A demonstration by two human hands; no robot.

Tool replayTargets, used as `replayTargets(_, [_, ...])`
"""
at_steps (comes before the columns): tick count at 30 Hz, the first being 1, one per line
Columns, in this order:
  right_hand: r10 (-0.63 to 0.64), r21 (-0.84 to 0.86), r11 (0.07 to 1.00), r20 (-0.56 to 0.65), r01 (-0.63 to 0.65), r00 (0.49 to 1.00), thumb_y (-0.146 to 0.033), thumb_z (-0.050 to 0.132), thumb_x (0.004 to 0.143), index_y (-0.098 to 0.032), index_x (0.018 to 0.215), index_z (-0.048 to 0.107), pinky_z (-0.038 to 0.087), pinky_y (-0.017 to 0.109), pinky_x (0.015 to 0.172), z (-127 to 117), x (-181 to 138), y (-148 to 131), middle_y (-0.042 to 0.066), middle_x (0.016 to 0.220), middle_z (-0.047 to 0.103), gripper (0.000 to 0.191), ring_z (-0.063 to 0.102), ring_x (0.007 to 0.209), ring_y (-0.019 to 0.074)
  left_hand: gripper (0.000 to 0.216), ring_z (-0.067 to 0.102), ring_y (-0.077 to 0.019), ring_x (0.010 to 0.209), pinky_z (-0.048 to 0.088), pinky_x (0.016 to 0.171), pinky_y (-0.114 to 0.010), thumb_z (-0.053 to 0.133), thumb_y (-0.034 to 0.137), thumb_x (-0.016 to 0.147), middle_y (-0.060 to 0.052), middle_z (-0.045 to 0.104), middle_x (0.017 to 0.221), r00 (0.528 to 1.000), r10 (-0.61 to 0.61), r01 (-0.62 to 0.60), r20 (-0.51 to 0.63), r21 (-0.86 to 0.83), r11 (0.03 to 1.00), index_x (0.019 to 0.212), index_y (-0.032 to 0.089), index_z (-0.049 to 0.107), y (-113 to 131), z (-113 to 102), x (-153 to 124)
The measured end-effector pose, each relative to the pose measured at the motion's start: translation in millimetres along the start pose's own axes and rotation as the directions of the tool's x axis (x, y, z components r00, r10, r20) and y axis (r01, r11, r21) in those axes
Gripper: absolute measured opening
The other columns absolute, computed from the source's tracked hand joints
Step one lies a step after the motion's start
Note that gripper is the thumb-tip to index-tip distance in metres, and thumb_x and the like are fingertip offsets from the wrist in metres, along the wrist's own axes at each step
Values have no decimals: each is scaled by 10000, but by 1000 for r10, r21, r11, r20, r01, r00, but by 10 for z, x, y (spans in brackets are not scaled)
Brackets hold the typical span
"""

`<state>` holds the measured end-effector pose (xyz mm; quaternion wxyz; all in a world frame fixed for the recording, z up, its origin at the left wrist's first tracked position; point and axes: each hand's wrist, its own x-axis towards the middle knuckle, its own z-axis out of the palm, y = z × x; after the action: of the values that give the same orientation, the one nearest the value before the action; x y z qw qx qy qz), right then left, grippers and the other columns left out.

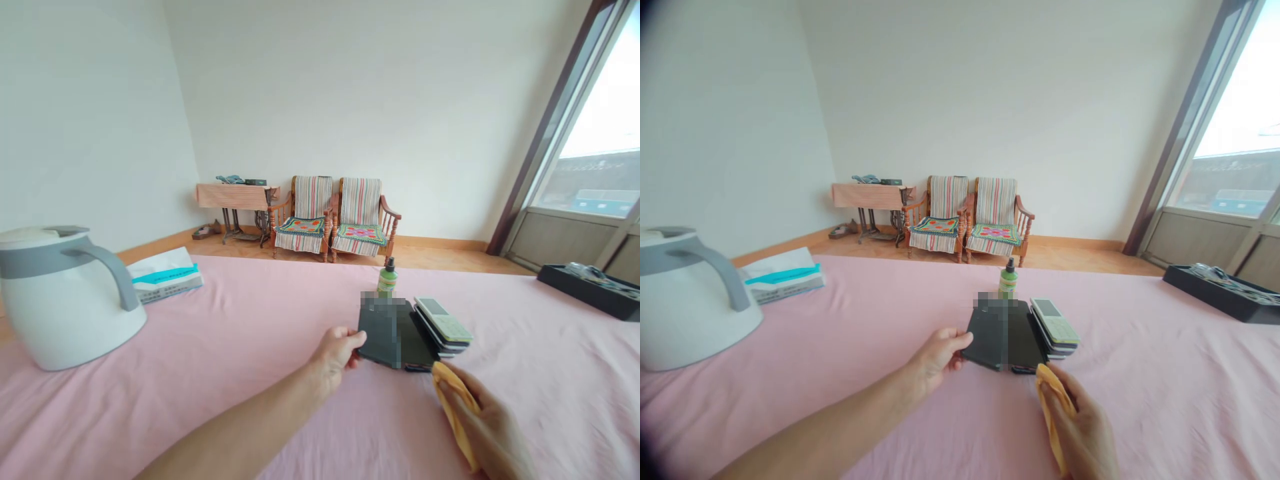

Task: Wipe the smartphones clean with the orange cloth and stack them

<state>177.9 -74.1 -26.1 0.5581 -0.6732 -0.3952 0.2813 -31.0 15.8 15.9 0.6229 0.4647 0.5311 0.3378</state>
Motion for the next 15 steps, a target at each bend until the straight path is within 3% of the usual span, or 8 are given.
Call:
replayTargets(5, [44,18,999,4,-44,999,-544,707,587,-180,1027,689,544,256,611,9,1,-21,72,909,749,571,693,843,278,245,631,-186,877,546,742,-365,560,296,927,-69,616,1074,991,30,-24,-134,45,999,1115,140,575,-15,-933,-186])
replayTargets(9, [52,-13,999,-24,-53,998,-547,697,579,-201,974,705,547,280,625,16,-18,-90,80,895,748,525,687,870,298,257,628,-193,896,543,754,-374,559,298,927,-73,608,1096,956,40,-17,-291,83,996,1133,144,567,-27,-1586,-276])
replayTargets(15, [113,-30,993,1,-113,994,-550,721,529,-221,907,712,551,295,635,-15,-9,-136,88,917,750,501,691,877,313,283,620,-208,938,536,786,-398,560,304,926,-82,595,1139,913,0,50,-409,113,992,1163,150,555,-80,-2161,-345])
